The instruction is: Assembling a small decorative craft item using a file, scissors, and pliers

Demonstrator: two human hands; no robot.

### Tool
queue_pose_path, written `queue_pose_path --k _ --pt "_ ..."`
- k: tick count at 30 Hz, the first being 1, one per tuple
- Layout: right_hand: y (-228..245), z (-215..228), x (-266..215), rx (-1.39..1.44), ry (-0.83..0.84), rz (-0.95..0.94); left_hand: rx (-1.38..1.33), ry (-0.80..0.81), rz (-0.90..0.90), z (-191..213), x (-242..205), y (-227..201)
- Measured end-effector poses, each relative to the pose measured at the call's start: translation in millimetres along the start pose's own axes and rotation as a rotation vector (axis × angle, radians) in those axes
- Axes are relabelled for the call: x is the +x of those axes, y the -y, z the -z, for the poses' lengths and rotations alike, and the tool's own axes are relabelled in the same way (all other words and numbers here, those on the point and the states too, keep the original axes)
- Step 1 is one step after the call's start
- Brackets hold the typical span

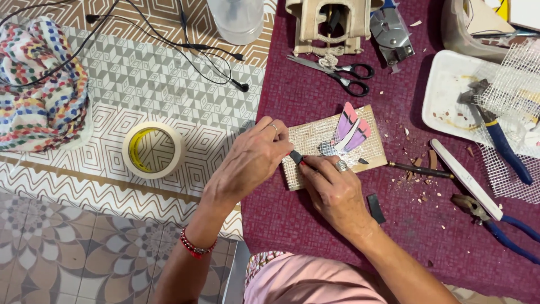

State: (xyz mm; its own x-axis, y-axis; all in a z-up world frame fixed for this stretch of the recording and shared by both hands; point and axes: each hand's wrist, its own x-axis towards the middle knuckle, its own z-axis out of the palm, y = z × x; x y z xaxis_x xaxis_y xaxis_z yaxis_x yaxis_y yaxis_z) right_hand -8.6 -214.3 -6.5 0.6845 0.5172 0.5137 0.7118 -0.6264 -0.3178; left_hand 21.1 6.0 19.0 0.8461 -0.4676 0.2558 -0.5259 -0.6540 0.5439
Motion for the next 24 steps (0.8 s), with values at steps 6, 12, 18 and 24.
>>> queue_pose_path --k 6,12,18,24 --pt "2 7 -2 -0.060 -0.026 0.000 -0.039 0.014 0.040 -5 -4 2" --pt "-21 40 -11 -0.095 -0.069 -0.067 -0.023 0.014 0.035 2 -4 -2" --pt "-61 74 -30 -0.119 -0.034 -0.316 0.113 -0.110 -0.027 6 -15 -9" --pt "-65 74 -47 -0.044 -0.073 -0.414 0.022 -0.272 -0.025 -36 -46 -20"
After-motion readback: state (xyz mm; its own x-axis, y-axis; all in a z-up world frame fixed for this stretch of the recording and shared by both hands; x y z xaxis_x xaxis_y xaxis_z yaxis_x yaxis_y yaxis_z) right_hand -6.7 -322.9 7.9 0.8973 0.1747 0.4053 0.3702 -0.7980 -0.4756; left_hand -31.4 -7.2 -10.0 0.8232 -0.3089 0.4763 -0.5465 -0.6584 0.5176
